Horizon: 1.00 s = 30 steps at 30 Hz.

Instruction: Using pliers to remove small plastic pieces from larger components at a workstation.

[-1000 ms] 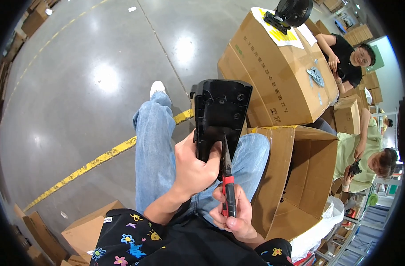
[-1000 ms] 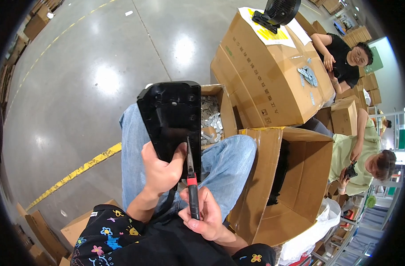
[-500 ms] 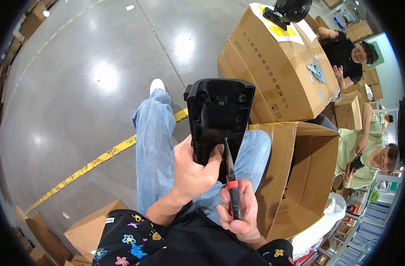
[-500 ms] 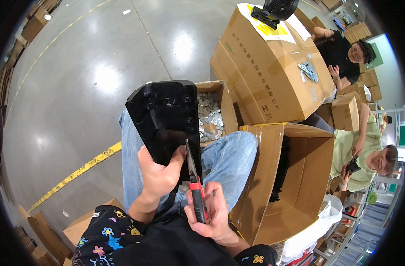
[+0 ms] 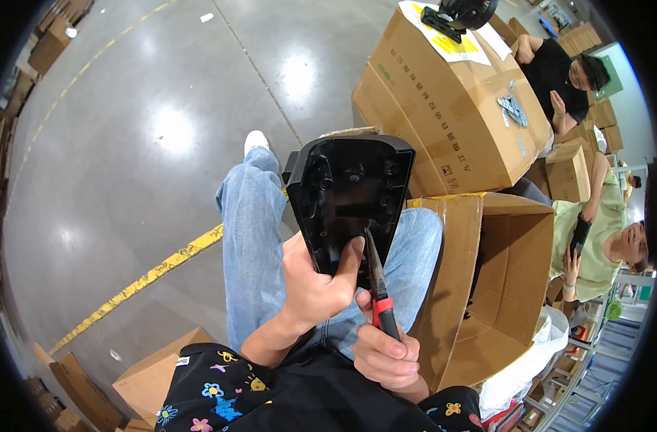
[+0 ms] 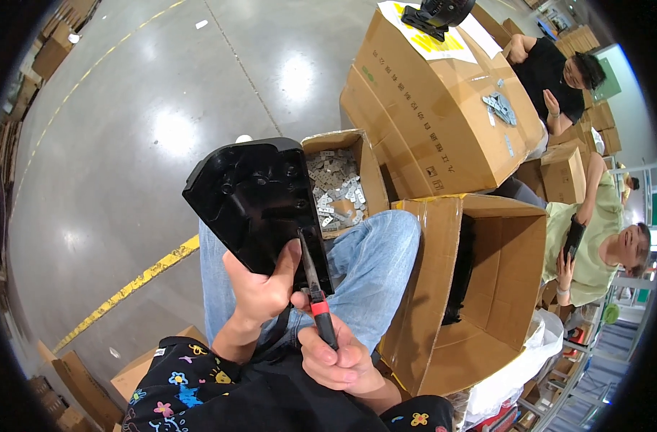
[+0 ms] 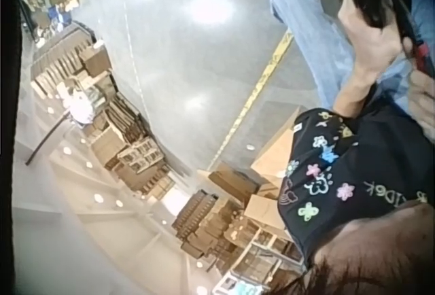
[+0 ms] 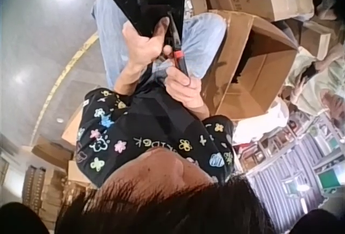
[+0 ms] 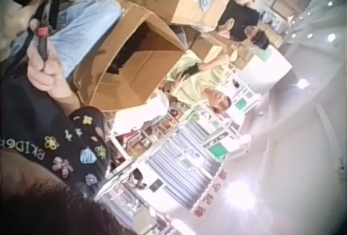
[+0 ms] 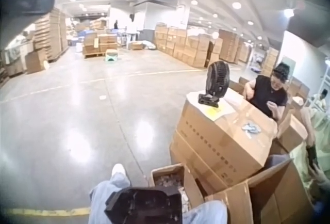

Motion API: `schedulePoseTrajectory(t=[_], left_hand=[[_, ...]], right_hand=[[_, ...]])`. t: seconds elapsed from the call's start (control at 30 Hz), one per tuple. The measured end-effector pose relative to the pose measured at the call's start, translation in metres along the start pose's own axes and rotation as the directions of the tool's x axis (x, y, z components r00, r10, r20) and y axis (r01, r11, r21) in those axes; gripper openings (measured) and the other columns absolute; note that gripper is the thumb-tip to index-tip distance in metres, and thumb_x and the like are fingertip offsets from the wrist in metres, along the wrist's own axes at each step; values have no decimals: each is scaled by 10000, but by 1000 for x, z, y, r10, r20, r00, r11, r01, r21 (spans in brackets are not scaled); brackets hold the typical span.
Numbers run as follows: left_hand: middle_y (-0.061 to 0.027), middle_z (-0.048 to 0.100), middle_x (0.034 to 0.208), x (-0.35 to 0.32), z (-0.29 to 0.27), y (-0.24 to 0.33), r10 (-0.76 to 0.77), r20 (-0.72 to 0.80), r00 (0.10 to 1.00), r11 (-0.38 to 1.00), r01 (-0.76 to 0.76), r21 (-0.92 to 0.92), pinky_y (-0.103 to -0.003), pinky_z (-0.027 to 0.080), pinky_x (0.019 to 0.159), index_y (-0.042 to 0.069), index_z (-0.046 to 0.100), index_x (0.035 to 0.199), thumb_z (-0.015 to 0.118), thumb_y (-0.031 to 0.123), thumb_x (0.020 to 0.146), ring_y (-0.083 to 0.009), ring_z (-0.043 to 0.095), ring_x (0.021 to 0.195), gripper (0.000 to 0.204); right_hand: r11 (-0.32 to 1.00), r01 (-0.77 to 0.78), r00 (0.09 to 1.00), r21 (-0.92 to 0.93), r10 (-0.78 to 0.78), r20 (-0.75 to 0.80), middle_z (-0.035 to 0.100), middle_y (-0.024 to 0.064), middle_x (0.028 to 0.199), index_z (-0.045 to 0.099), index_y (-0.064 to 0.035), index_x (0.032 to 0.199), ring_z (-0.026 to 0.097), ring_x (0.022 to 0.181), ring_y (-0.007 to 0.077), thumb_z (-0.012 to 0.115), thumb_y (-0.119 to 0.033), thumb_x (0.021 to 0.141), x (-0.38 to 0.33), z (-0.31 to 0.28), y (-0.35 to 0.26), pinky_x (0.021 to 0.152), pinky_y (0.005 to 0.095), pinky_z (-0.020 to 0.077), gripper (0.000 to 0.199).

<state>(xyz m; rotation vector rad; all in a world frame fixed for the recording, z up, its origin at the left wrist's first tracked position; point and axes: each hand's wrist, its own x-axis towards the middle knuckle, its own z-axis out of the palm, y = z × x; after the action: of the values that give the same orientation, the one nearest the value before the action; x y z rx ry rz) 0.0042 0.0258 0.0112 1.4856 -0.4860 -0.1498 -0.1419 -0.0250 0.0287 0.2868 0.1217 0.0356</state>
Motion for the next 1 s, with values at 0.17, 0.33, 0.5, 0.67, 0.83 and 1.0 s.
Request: schedulePoseTrajectory(t=[0.17,0.33,0.5,0.67,0.83,1.0], left_hand=[[-118,635,721,-1,-4,1,26,-4,1000,999,-26,29,-318,465,564,4,637,851,646,-32,742,-254,621,600,115],[-145,629,769,3,-5,1,78,-53,996,994,-74,87,-329,473,588,-12,622,887,628,-38,751,-284,623,640,139],[-161,601,792,4,-9,0,60,16,998,981,-62,185,-349,472,599,-24,577,949,616,-50,754,-322,607,662,200],[-170,586,805,7,-12,-3,111,52,992,955,-121,270,-360,470,605,-26,551,974,606,-56,759,-350,590,672,224],[-165,576,792,12,-12,-2,135,-9,991,962,-128,241,-360,465,585,-25,545,936,600,-62,762,-364,580,654,186],[-162,568,776,15,-15,-3,104,-45,994,962,-89,257,-361,459,569,-26,540,895,606,-60,762,-366,575,642,152]], right_hand=[[835,-53,956,-547,-116,-270,525,96,830,243,-104,1432,402,464,81,655,23,778,2,20,-8,397,200,316,784],[45,-191,883,-981,-429,-191,604,101,1019,358,0,1376,590,926,117,633,57,818,2,24,-26,781,256,510,624],[-863,-199,942,-464,-299,151,583,148,917,451,-19,1313,616,705,286,607,47,756,14,64,-49,579,337,503,582],[-978,-204,946,-32,-205,250,604,67,958,548,-72,1259,573,639,206,602,37,697,19,77,-49,529,311,486,575],[-967,-217,913,136,-152,380,638,63,907,619,-65,1168,556,621,192,600,91,656,30,72,-44,543,299,474,536],[-968,-214,872,132,-129,472,594,77,927,625,-74,1171,558,728,229,581,110,632,38,50,-50,624,326,484,571]])
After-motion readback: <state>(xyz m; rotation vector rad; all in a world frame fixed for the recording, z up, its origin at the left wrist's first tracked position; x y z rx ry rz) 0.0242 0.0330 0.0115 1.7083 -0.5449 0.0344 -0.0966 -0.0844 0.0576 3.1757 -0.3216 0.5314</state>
